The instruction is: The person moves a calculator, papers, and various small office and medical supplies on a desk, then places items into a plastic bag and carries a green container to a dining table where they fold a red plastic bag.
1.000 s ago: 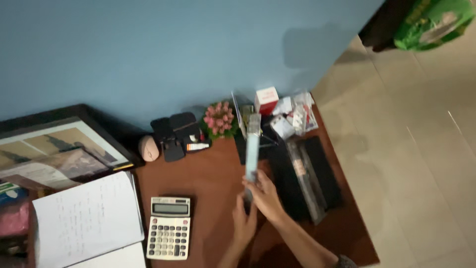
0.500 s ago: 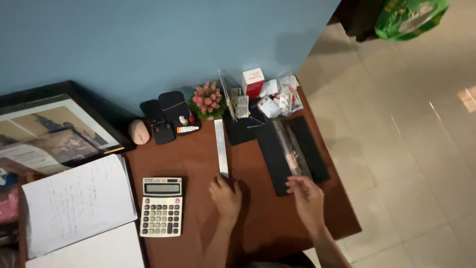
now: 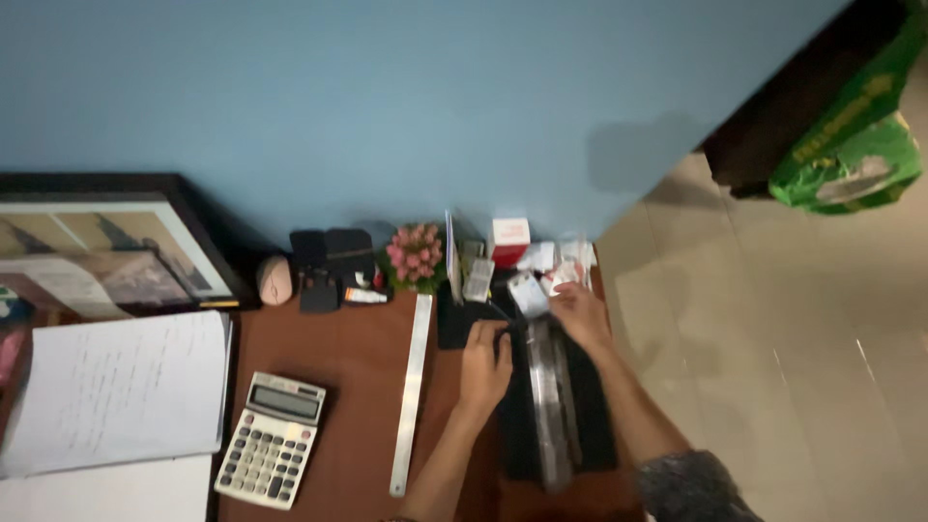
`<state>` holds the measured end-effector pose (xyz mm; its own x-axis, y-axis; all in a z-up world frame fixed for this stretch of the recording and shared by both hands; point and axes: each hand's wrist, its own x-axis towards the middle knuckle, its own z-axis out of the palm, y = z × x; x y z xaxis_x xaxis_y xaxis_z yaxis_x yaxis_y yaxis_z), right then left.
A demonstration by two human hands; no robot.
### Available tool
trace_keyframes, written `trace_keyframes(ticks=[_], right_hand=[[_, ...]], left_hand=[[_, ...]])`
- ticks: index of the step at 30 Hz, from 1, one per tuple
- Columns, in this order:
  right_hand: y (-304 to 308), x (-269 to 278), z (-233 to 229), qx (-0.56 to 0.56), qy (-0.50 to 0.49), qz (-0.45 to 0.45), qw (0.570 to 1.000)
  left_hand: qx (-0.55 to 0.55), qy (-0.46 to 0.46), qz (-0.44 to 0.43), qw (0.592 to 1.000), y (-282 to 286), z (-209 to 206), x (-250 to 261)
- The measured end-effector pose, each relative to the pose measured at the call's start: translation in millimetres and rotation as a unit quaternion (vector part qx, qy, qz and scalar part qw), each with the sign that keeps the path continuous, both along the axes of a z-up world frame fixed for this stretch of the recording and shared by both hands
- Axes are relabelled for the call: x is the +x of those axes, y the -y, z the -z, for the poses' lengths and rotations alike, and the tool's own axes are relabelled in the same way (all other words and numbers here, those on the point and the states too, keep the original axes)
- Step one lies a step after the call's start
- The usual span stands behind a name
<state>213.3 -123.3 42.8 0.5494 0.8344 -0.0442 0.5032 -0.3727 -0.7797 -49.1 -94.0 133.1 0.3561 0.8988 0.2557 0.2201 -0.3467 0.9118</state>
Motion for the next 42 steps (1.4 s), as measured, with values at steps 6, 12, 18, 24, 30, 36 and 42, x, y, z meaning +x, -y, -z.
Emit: trace_keyframes(ticks=[6,12,18,24,30,36,42], right_hand=[[-71,-24,0,-0.122,0.182,-0.02,0.975],[-65,-18,21,-0.051,-0.012,0.052,0.997],[-64,13,27,0.055,0.213,0.088,0.971],[-91,30,4,-0.012,0.105,0.154,0.982],[-93,49,31,0.053,-0.086,0.134,0.986],[-74,70,-4,0.25,-0.119,0.019,0.961],[-66,64,-82,0.2,0.048,0.067,0.976]], left_hand=[[-0.06,-0.063,0.027,0.996,-67,59,51],[-0.093,-0.028,0.066,0.993,-84,116,85],[-0.145,-0.085,0.04,0.985,-87,127,113],[-0.161,-0.126,0.041,0.978,-94,108,114],[-0.152,0.021,0.048,0.987,-88,84,106],[-0.021,0.084,0.097,0.992,-97,67,100],[-0.052,0.096,0.185,0.977,-107,40,97]])
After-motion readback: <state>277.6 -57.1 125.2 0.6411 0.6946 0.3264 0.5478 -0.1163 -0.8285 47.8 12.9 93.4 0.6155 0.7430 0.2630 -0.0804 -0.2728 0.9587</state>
